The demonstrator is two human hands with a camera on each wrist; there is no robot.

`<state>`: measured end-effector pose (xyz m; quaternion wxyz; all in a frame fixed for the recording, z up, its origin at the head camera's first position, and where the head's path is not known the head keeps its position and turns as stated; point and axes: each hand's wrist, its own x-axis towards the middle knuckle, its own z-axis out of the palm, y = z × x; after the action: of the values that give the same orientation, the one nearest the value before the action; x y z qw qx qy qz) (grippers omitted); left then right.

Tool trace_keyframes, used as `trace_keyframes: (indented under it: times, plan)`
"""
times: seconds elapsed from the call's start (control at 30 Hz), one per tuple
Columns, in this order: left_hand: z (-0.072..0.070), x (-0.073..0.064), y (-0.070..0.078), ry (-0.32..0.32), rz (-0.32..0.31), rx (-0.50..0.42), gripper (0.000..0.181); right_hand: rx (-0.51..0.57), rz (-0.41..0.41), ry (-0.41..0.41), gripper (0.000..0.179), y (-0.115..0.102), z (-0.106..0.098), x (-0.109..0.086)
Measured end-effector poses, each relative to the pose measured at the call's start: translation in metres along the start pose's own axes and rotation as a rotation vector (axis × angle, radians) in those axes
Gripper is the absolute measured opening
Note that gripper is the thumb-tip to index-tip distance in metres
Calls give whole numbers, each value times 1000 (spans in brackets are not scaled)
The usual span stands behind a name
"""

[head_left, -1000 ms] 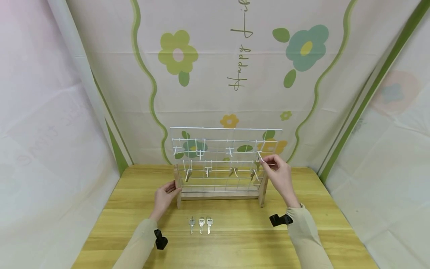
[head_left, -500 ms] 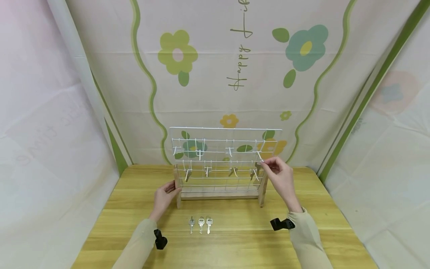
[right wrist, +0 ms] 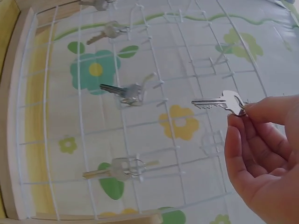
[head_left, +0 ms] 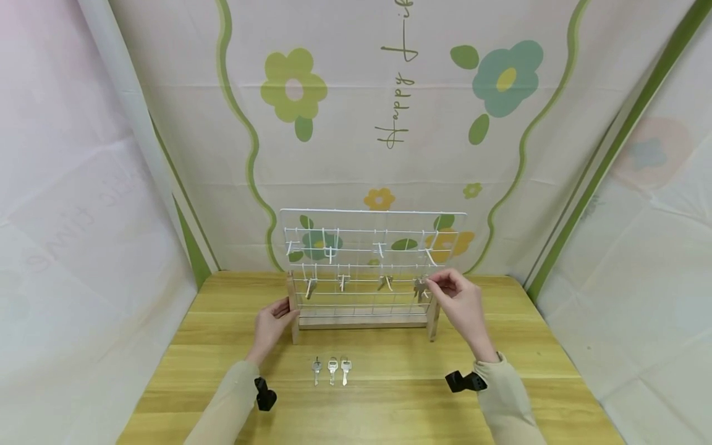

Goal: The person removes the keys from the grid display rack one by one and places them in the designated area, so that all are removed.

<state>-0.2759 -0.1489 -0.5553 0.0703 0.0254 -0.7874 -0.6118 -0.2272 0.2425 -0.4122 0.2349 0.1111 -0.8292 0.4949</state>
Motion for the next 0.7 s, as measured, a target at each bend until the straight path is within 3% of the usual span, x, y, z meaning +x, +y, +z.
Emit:
trace_keyframes:
  times: [0.47, 0.7]
  plan:
    - [0, 0, 0, 1, -1, -5, 48, 68, 115, -148, 6, 26, 40, -28]
    - [0, -1, 0, 3, 6, 12, 48, 47, 203, -214, 4, 38, 62, -43]
